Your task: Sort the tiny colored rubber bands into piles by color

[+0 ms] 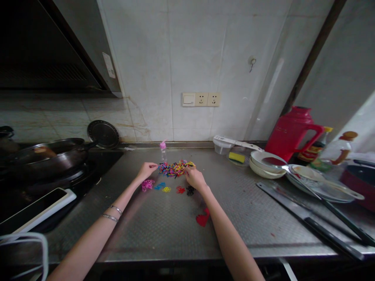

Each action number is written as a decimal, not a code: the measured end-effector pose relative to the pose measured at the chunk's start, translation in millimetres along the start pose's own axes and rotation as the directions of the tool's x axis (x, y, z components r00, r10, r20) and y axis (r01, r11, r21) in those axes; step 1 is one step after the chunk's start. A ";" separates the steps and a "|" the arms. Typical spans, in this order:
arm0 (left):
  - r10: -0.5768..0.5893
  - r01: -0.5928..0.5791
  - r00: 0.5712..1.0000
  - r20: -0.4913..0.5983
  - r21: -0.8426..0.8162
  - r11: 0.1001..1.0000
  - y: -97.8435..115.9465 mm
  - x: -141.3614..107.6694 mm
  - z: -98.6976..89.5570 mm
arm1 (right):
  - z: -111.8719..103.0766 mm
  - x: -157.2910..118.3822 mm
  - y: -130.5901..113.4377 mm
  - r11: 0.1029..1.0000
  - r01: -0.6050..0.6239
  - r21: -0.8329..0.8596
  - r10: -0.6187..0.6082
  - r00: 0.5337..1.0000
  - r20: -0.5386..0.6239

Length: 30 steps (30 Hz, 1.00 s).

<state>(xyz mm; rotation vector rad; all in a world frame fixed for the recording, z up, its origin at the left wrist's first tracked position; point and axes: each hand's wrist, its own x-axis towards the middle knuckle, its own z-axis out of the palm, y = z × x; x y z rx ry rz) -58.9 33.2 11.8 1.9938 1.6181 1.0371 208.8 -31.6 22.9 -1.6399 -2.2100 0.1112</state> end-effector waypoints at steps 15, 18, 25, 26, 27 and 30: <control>-0.069 0.066 0.998 -0.008 -0.212 0.975 -7.6 -0.1 -2.6 | 2.9 0.6 3.1 0.999 0.032 -0.018 -0.032 0.999 -0.019; -0.054 0.056 0.998 0.015 -0.243 0.968 -6.4 -2.5 -3.7 | 3.9 1.0 4.2 0.999 0.032 -0.021 -0.032 0.999 -0.015; -0.045 0.058 0.998 0.054 -0.266 0.962 -4.0 -7.2 -10.1 | 3.3 1.4 5.2 0.999 0.042 -0.006 -0.042 0.999 -0.014; -0.047 0.064 0.996 0.072 -0.259 0.964 -1.9 -8.4 -13.1 | 2.6 1.2 4.9 0.999 0.036 -0.009 -0.036 0.999 -0.012; -0.052 0.077 0.993 0.106 -0.248 0.966 0.7 -9.8 -16.5 | 2.0 0.9 4.7 0.999 0.031 -0.013 -0.031 0.999 -0.011; -0.077 0.138 0.954 0.289 -0.196 0.971 12.0 -15.7 -27.1 | 0.1 0.0 5.0 0.999 0.026 -0.029 -0.027 1.000 -0.012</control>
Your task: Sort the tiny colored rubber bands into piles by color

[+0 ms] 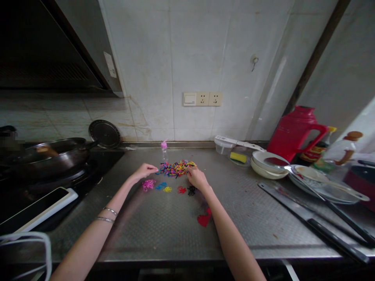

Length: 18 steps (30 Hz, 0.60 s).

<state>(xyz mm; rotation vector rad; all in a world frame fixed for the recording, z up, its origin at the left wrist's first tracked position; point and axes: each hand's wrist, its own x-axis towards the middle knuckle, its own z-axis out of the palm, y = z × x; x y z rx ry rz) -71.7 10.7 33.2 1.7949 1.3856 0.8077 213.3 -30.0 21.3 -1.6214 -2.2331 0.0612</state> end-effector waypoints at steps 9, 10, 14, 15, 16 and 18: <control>0.109 -0.124 0.889 0.445 0.004 0.992 26.1 -15.5 12.2 | 0.1 2.8 16.2 0.999 -0.040 0.021 0.041 0.998 -0.053; 0.102 -0.125 0.877 0.470 0.018 0.992 27.0 -15.9 13.8 | 0.0 3.2 18.6 0.999 -0.048 0.022 0.049 0.997 -0.057; 0.078 -0.130 0.861 0.502 0.070 0.989 25.8 -15.7 15.3 | -1.7 4.1 25.2 0.997 -0.070 0.023 0.071 0.996 -0.051; 0.079 -0.128 0.866 0.494 0.066 0.990 24.5 -15.2 15.1 | -2.2 4.1 25.6 0.998 -0.064 0.026 0.065 0.997 -0.042; 0.083 -0.125 0.873 0.480 0.054 0.991 23.1 -14.5 14.9 | -2.5 4.1 25.4 0.998 -0.055 0.028 0.056 0.998 -0.030; 0.093 -0.113 0.896 0.434 0.021 0.993 20.3 -12.7 15.0 | -2.3 3.6 23.1 0.999 -0.034 0.026 0.034 0.999 -0.003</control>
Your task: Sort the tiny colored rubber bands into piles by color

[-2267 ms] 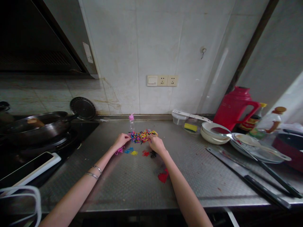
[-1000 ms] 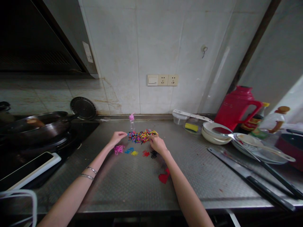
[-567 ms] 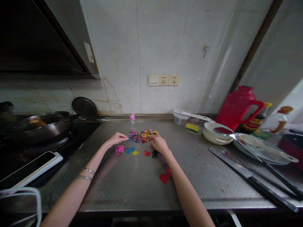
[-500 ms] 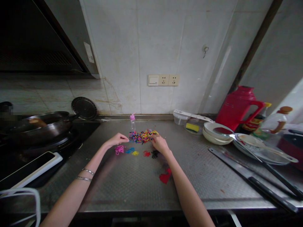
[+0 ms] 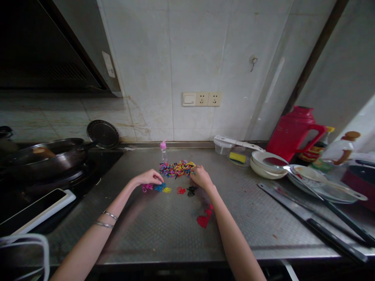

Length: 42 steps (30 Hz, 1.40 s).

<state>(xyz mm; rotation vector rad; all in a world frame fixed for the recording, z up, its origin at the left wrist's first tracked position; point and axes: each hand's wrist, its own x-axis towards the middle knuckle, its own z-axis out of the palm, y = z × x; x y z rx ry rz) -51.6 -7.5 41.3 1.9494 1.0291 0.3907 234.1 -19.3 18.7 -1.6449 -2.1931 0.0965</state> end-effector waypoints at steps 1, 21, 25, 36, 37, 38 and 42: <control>-0.001 0.001 1.000 -0.029 -0.013 1.000 -1.1 0.8 -0.1 | 0.6 -0.4 -1.8 1.000 0.008 -0.006 -0.008 1.000 0.008; -0.001 -0.003 0.980 -0.197 -0.022 1.000 -7.5 6.5 -0.9 | 9.4 -3.3 -12.4 0.995 0.047 -0.088 -0.053 0.996 -0.071; -0.008 0.005 0.979 -0.202 -0.013 1.000 -10.1 9.0 -0.5 | 9.4 -2.6 -10.8 0.996 0.052 -0.071 -0.058 0.994 -0.090; -0.004 0.004 0.978 -0.209 -0.001 1.000 -11.0 10.3 0.3 | 14.9 -1.8 -10.3 0.997 0.073 -0.034 -0.076 0.993 -0.093; -0.004 0.003 0.978 -0.209 -0.001 1.000 -11.2 10.4 0.3 | 15.4 -1.9 -11.1 0.996 0.082 -0.033 -0.085 0.992 -0.093; -0.006 0.006 0.978 -0.207 0.000 1.000 -11.7 10.6 0.3 | 15.9 -2.0 -11.8 0.995 0.088 -0.035 -0.091 0.991 -0.093; -0.017 0.018 0.979 -0.204 0.000 1.000 -13.4 11.1 0.1 | 17.5 -1.3 -12.4 0.994 0.096 -0.045 -0.100 0.990 -0.097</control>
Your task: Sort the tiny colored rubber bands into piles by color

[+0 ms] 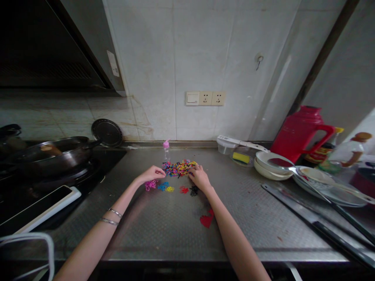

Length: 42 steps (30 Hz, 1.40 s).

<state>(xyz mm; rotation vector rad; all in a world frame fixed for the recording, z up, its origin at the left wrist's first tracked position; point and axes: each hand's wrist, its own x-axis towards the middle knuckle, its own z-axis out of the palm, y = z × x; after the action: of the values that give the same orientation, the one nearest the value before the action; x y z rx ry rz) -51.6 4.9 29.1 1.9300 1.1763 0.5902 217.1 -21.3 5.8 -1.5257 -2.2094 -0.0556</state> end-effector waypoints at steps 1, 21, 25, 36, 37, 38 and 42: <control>-0.002 0.002 1.000 -0.002 0.000 1.000 -0.2 0.0 -0.2 | 0.2 0.2 0.2 1.000 0.003 0.000 -0.003 1.000 0.000; -0.004 0.004 1.000 -0.026 0.001 1.000 -1.9 0.6 -0.8 | -2.8 -4.6 -63.9 0.913 0.360 0.191 -0.371 0.928 0.027; 0.004 -0.004 1.000 -0.026 0.016 1.000 -1.1 0.1 -1.0 | -2.0 -8.8 -76.1 0.914 0.376 0.151 -0.390 0.918 0.075; 0.022 -0.022 0.999 -0.029 0.018 1.000 -5.5 1.6 -1.4 | -3.0 -11.2 -79.2 0.897 0.378 0.228 -0.412 0.903 0.125; 0.023 -0.022 0.999 -0.031 0.017 1.000 -5.5 1.6 -1.5 | -2.3 -11.0 -79.1 0.899 0.377 0.224 -0.410 0.903 0.125; 0.021 -0.021 0.999 -0.033 0.017 1.000 -5.4 1.6 -1.5 | -1.6 -10.9 -79.0 0.899 0.378 0.223 -0.411 0.903 0.125; 0.011 -0.011 0.999 -0.031 0.020 1.000 -4.5 1.0 -1.7 | 0.3 -11.0 -78.4 0.893 0.384 0.235 -0.419 0.900 0.119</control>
<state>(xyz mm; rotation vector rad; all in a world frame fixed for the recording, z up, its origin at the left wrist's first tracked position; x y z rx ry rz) -54.7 7.6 26.5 1.9516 1.1957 0.6186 149.8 -61.1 18.4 -0.9719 -2.5429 0.1746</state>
